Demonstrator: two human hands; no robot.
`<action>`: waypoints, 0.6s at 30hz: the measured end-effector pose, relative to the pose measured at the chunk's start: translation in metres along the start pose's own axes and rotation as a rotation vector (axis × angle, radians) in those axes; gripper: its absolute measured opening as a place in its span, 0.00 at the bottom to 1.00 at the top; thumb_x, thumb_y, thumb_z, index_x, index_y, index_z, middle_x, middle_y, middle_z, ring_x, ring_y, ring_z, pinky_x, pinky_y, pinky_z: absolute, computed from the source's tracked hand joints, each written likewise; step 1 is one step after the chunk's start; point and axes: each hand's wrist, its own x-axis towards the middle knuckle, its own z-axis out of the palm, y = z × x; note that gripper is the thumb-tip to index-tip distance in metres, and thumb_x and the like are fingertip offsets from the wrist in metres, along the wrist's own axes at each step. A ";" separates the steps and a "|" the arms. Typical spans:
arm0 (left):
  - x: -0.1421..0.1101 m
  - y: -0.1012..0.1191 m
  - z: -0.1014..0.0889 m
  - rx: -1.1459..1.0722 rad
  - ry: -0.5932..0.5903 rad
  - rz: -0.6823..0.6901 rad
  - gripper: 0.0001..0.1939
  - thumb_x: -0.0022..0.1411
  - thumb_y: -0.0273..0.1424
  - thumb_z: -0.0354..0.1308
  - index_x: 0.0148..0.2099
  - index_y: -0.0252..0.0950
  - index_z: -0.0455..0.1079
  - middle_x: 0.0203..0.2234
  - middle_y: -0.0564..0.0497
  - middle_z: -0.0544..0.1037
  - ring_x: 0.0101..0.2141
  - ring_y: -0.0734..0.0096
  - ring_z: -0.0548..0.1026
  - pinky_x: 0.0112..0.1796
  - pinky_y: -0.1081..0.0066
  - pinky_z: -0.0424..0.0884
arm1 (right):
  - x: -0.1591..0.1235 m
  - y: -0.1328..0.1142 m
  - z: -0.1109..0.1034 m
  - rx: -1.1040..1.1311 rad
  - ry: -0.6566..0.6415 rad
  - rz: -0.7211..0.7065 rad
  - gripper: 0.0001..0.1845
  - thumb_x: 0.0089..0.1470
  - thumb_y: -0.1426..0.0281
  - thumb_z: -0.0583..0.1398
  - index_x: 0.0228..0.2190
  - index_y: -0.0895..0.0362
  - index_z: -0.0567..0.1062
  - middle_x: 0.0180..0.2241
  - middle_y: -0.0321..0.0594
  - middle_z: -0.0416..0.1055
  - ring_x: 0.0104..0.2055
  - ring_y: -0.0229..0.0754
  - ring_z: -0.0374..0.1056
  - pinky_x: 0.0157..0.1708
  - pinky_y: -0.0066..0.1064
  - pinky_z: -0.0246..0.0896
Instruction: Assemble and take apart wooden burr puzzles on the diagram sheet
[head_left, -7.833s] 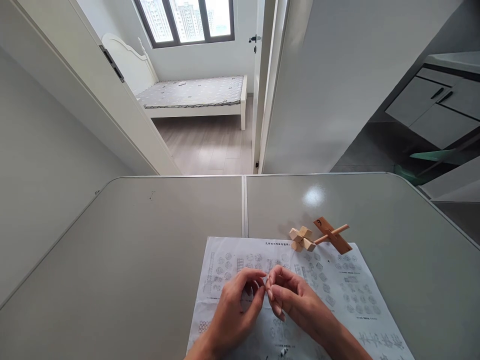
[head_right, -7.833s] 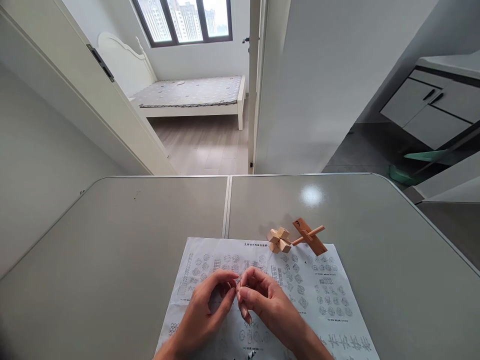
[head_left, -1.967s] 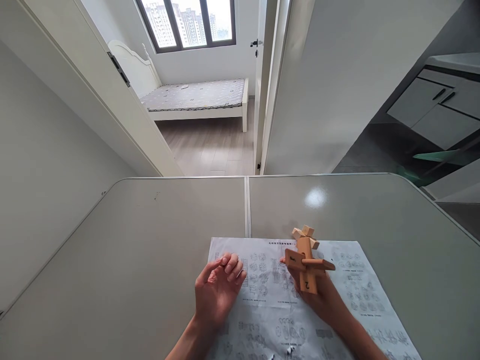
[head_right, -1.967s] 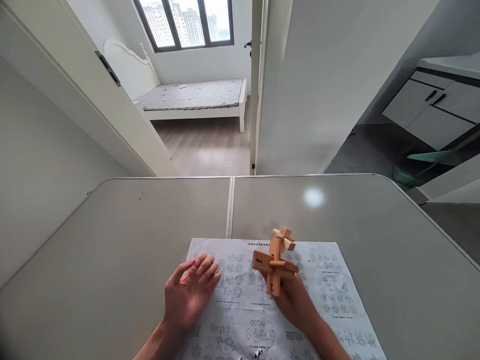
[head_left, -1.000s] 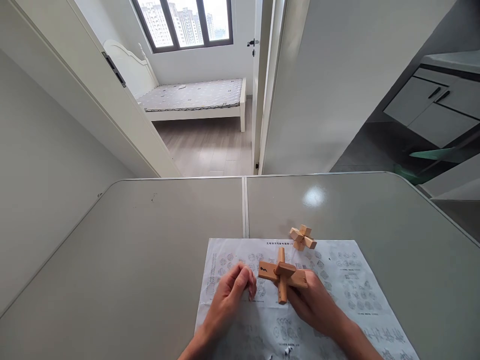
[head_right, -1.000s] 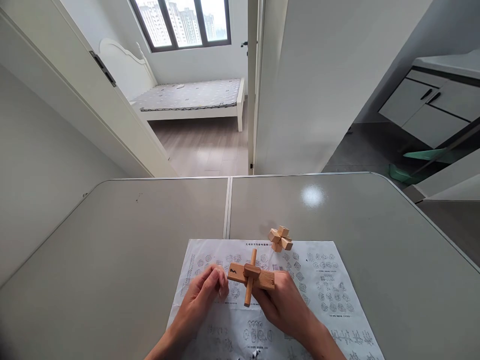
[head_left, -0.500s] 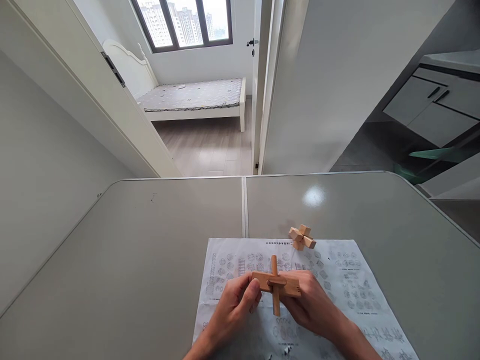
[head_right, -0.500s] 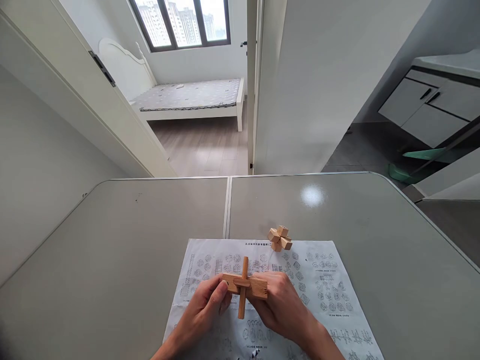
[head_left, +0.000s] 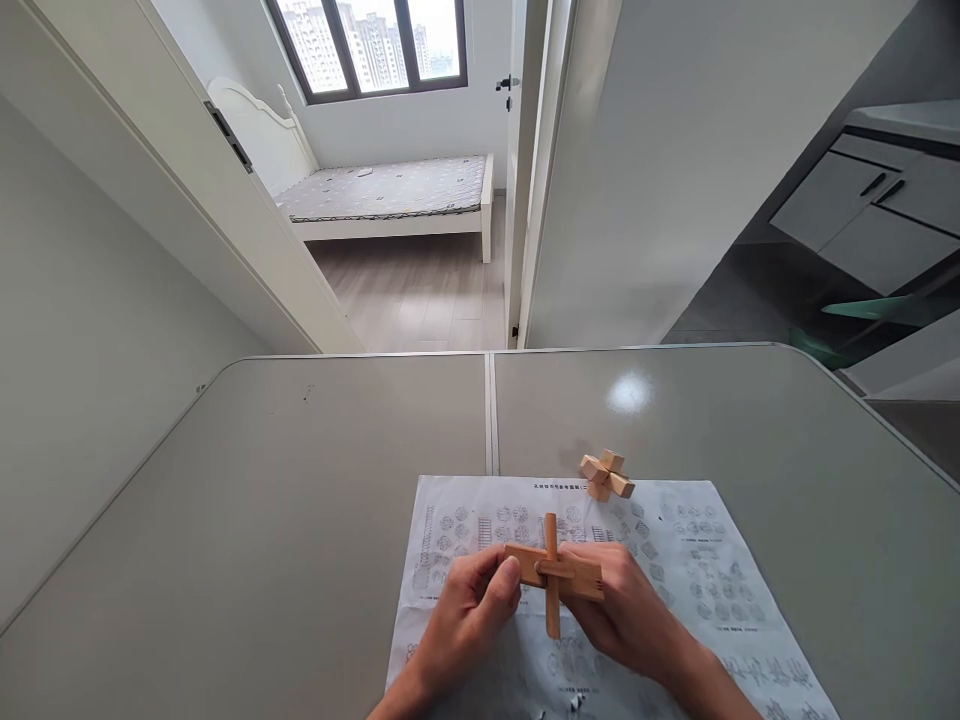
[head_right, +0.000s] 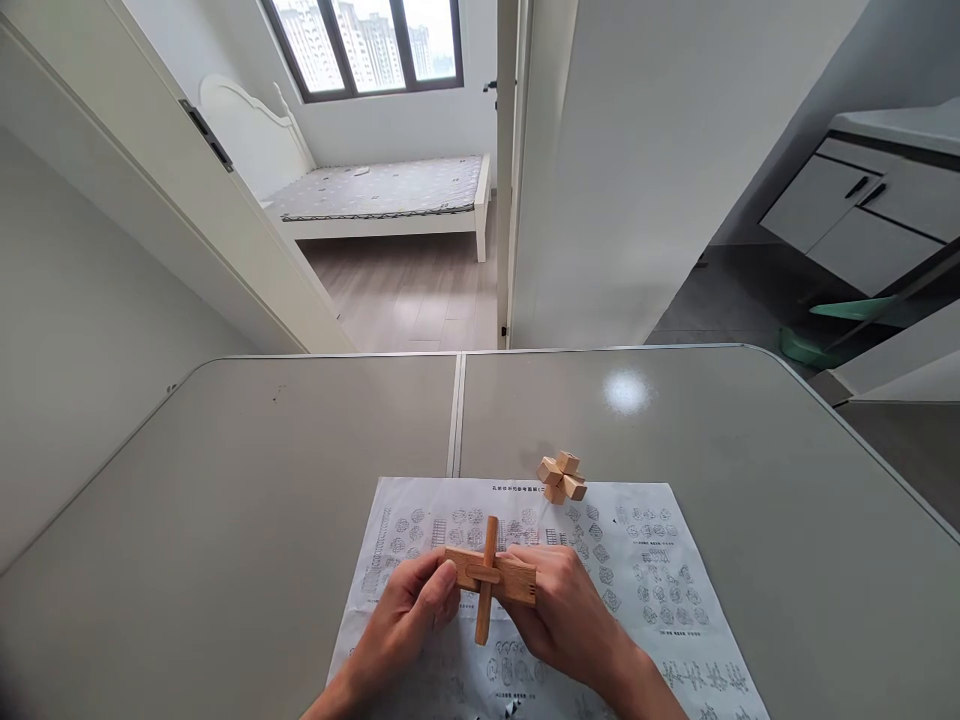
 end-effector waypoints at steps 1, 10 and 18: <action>0.000 0.001 0.000 0.001 0.001 0.003 0.29 0.72 0.56 0.51 0.29 0.38 0.58 0.22 0.57 0.57 0.24 0.74 0.54 0.27 0.71 0.54 | 0.000 0.000 0.000 0.001 0.002 0.001 0.16 0.71 0.70 0.51 0.28 0.52 0.62 0.25 0.34 0.65 0.24 0.39 0.57 0.28 0.32 0.50; 0.000 -0.001 0.000 -0.050 0.012 -0.015 0.28 0.71 0.55 0.54 0.30 0.37 0.62 0.22 0.57 0.57 0.24 0.74 0.55 0.27 0.71 0.54 | 0.001 0.001 0.002 -0.025 0.026 0.014 0.20 0.72 0.68 0.52 0.26 0.53 0.66 0.24 0.35 0.65 0.22 0.38 0.56 0.25 0.32 0.50; 0.001 -0.003 0.000 -0.128 0.096 -0.034 0.27 0.69 0.56 0.57 0.32 0.36 0.67 0.21 0.58 0.58 0.23 0.75 0.55 0.25 0.72 0.54 | -0.003 -0.002 0.002 0.038 0.125 0.146 0.30 0.56 0.66 0.70 0.58 0.48 0.68 0.37 0.38 0.76 0.26 0.40 0.68 0.29 0.32 0.67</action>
